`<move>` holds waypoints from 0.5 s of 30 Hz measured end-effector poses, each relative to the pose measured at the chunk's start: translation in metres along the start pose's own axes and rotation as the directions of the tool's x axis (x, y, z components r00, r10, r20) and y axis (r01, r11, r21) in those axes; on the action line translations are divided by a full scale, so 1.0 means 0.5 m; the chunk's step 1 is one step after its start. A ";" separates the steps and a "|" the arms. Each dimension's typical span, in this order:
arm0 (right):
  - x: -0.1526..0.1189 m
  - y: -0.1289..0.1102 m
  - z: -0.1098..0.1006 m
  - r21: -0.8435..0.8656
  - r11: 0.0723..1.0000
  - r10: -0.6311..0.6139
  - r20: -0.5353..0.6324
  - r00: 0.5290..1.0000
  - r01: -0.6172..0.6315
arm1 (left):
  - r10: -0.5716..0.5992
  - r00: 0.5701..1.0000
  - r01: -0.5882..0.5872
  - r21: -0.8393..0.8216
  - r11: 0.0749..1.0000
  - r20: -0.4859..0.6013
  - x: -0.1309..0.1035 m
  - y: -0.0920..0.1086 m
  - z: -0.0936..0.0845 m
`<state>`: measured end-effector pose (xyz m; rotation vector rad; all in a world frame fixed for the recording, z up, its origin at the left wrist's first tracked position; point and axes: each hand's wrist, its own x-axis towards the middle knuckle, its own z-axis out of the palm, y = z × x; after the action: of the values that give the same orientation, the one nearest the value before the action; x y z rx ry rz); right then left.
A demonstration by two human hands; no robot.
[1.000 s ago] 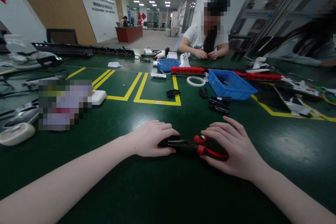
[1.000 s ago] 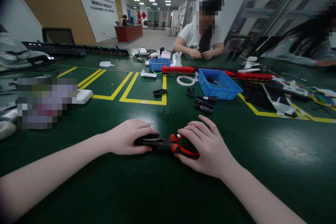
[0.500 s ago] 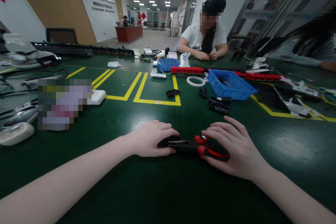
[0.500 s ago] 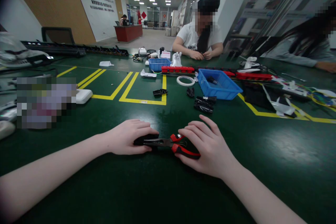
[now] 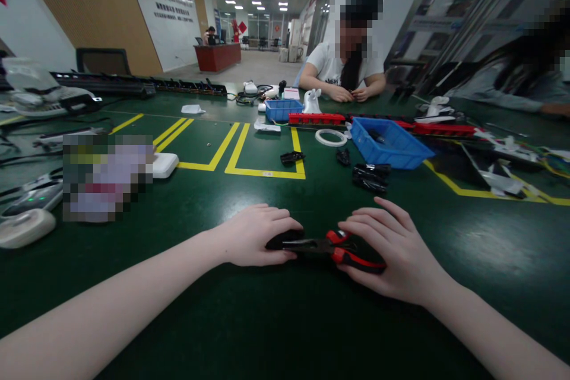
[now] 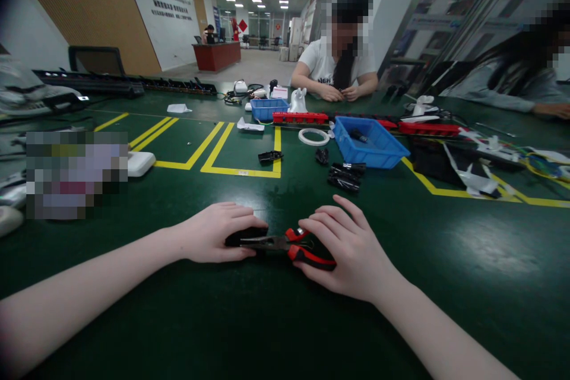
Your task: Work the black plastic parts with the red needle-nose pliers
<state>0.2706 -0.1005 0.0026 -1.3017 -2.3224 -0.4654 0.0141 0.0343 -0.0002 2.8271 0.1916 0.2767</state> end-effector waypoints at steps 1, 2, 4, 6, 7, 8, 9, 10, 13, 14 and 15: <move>0.000 0.000 -0.001 -0.003 1.000 -0.003 0.005 1.000 0.003 | 0.000 1.000 0.000 0.000 1.000 -0.001 0.000 0.000 0.000; 0.001 0.001 -0.003 -0.006 1.000 -0.005 0.010 1.000 0.005 | 0.000 1.000 0.000 0.000 1.000 -0.001 0.000 0.001 -0.001; 0.001 0.001 -0.006 -0.013 1.000 -0.008 0.018 1.000 0.008 | -0.004 1.000 0.004 -0.001 1.000 0.000 0.000 0.002 -0.002; 0.001 0.001 -0.008 -0.018 1.000 -0.010 0.019 1.000 0.011 | -0.007 1.000 0.007 -0.004 1.000 0.003 0.000 0.002 -0.002; 0.001 0.001 -0.009 -0.020 1.000 -0.010 0.018 1.000 0.011 | -0.008 1.000 0.008 -0.006 1.000 0.003 0.000 0.002 -0.002; 0.001 0.001 -0.009 -0.021 1.000 -0.010 0.019 1.000 0.010 | -0.008 1.000 0.008 -0.008 1.000 0.002 -0.001 0.002 -0.002; 0.001 0.000 -0.009 -0.020 1.000 -0.010 0.022 1.000 0.010 | -0.006 1.000 0.006 -0.011 1.000 0.000 -0.001 0.002 -0.002; 0.001 0.000 -0.008 -0.018 1.000 -0.007 0.023 1.000 0.007 | -0.005 1.000 0.005 -0.012 1.000 -0.001 -0.001 0.001 -0.002; 0.002 -0.001 -0.005 -0.007 1.000 0.011 0.014 1.000 -0.011 | -0.005 1.000 0.005 -0.013 1.000 -0.004 -0.001 0.001 -0.001; 0.002 -0.002 -0.005 -0.005 1.000 0.019 0.010 1.000 -0.018 | -0.005 1.000 0.005 -0.013 1.000 -0.003 -0.001 0.001 -0.002; 0.003 -0.002 -0.004 -0.004 1.000 0.025 0.007 1.000 -0.025 | -0.007 1.000 0.007 -0.014 1.000 -0.002 -0.001 0.001 -0.002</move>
<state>0.2694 -0.1012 0.0050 -1.3341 -2.3095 -0.4577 0.0133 0.0339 0.0009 2.8121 0.1991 0.2781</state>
